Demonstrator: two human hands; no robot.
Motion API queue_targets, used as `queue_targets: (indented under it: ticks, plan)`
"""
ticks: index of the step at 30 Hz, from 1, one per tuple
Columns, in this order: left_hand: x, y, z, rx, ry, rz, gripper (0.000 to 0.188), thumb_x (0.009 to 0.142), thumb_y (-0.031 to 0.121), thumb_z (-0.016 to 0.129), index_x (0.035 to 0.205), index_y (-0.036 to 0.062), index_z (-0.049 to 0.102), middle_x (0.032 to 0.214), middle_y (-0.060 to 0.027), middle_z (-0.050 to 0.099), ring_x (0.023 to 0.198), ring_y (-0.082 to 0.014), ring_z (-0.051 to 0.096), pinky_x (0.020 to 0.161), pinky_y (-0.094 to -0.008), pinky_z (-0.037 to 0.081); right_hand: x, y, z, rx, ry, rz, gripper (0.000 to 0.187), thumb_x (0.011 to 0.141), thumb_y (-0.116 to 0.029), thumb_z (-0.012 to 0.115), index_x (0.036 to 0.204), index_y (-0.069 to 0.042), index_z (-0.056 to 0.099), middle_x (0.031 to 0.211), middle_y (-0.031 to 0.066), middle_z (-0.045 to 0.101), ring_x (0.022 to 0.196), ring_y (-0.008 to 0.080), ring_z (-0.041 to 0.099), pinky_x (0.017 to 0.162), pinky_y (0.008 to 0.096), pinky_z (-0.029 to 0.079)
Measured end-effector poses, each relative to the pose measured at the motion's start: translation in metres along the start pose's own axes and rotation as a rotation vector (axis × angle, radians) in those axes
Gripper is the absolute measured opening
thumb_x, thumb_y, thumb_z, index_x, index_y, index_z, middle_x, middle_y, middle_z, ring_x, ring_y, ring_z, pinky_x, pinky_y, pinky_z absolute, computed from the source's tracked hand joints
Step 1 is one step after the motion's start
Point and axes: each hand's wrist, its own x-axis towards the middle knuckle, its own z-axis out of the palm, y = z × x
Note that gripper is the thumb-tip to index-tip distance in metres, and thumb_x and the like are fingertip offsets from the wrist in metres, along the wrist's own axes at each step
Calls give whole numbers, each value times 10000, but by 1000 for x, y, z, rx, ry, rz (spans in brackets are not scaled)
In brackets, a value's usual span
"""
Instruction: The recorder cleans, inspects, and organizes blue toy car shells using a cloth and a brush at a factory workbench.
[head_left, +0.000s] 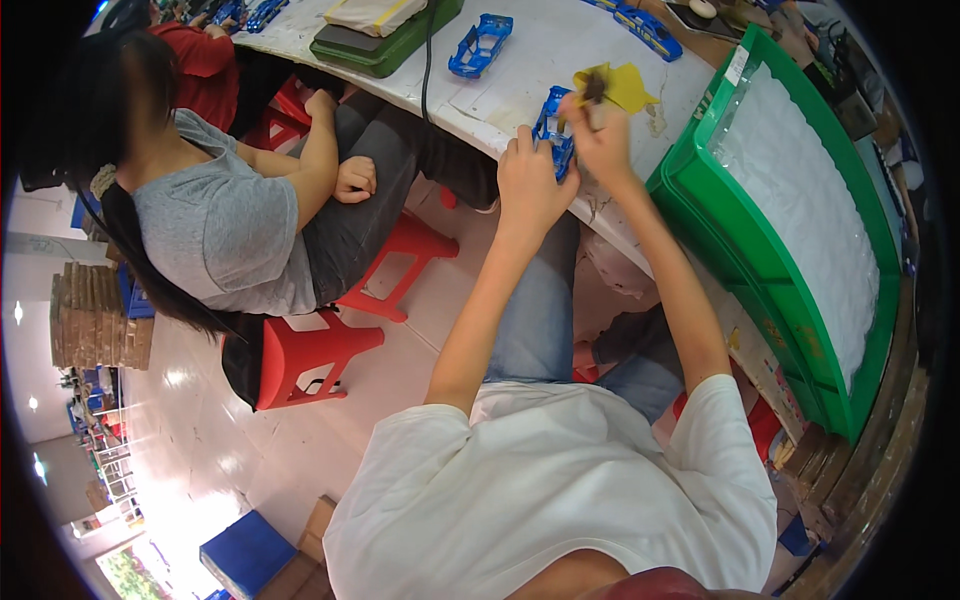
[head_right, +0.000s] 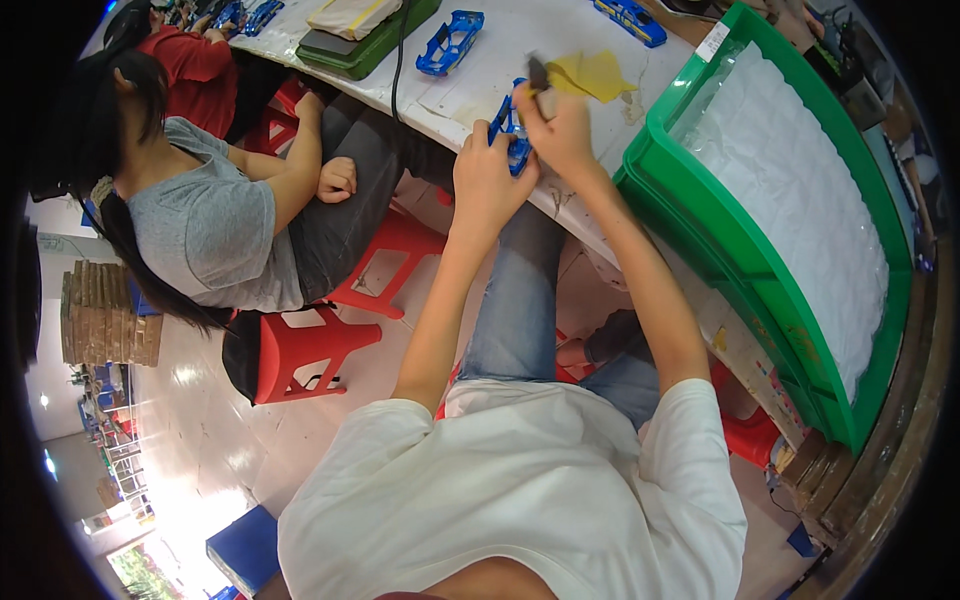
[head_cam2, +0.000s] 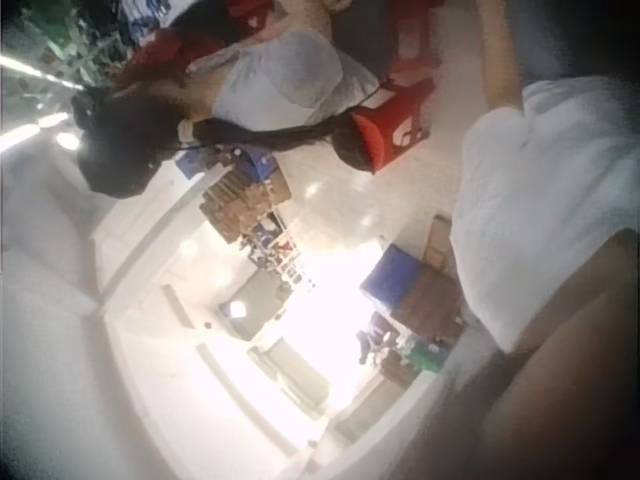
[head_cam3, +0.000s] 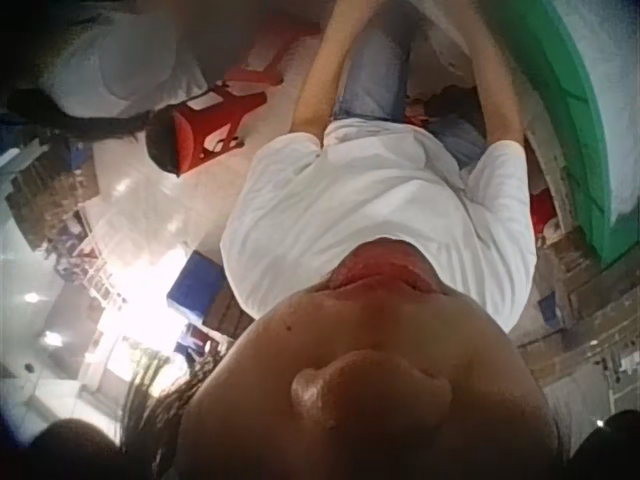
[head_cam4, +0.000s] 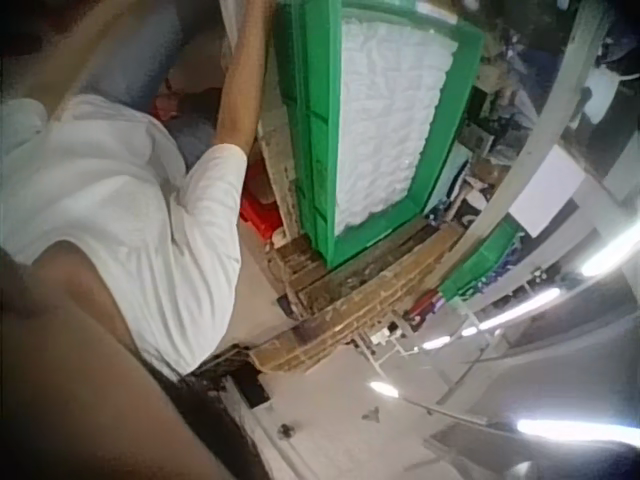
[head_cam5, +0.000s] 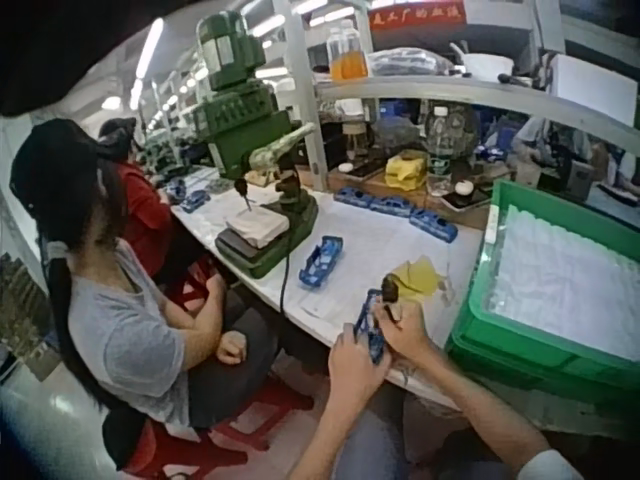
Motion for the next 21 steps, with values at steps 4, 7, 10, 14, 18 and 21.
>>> queue_targets:
  ticks: [4, 7, 10, 14, 18, 21]
  plan:
    - [-2, -5, 2, -23, -19, -30, 253, 622, 198, 641, 680, -34, 560, 803, -156, 456, 727, -300, 504, 624, -387, 423, 7, -6, 2, -53, -69, -74, 220, 825, -200, 573, 749, 5, 585, 552, 57, 540, 495, 129, 500, 461, 260, 367]
    - [-3, -4, 2, -35, -7, -48, 254, 615, 197, 645, 673, -35, 559, 803, -155, 457, 727, -299, 506, 628, -390, 425, 9, -26, 2, 78, 20, 22, 206, 821, -182, 575, 734, 5, 583, 555, 63, 540, 488, 121, 490, 458, 264, 360]
    - [0, -2, 0, -31, -10, -18, 258, 607, 196, 652, 672, -35, 558, 803, -156, 457, 726, -300, 507, 631, -391, 427, 2, -4, 3, -65, -57, 4, 183, 849, -135, 536, 738, 2, 581, 623, -8, 544, 540, 49, 431, 481, 206, 329]
    - [-2, -5, 2, -30, -8, -45, 258, 604, 192, 656, 682, -34, 558, 804, -155, 457, 727, -300, 506, 630, -391, 427, 7, -25, 1, -7, 4, 77, 214, 823, -171, 567, 715, 13, 585, 533, 53, 536, 464, 125, 461, 442, 270, 345]
    - [0, -1, 1, -37, -11, -24, 257, 606, 192, 657, 683, -33, 558, 805, -157, 456, 729, -302, 507, 631, -392, 426, 0, 1, 5, -79, -45, -51, 214, 820, -168, 568, 712, 16, 586, 534, 64, 531, 463, 139, 472, 447, 276, 354]
    - [-3, -7, 2, -32, -13, -51, 256, 605, 190, 656, 683, -33, 558, 809, -158, 457, 731, -301, 508, 632, -392, 425, 9, -14, 8, -66, -27, -59, 225, 816, -169, 572, 689, 16, 582, 541, 74, 536, 475, 152, 486, 458, 275, 362]
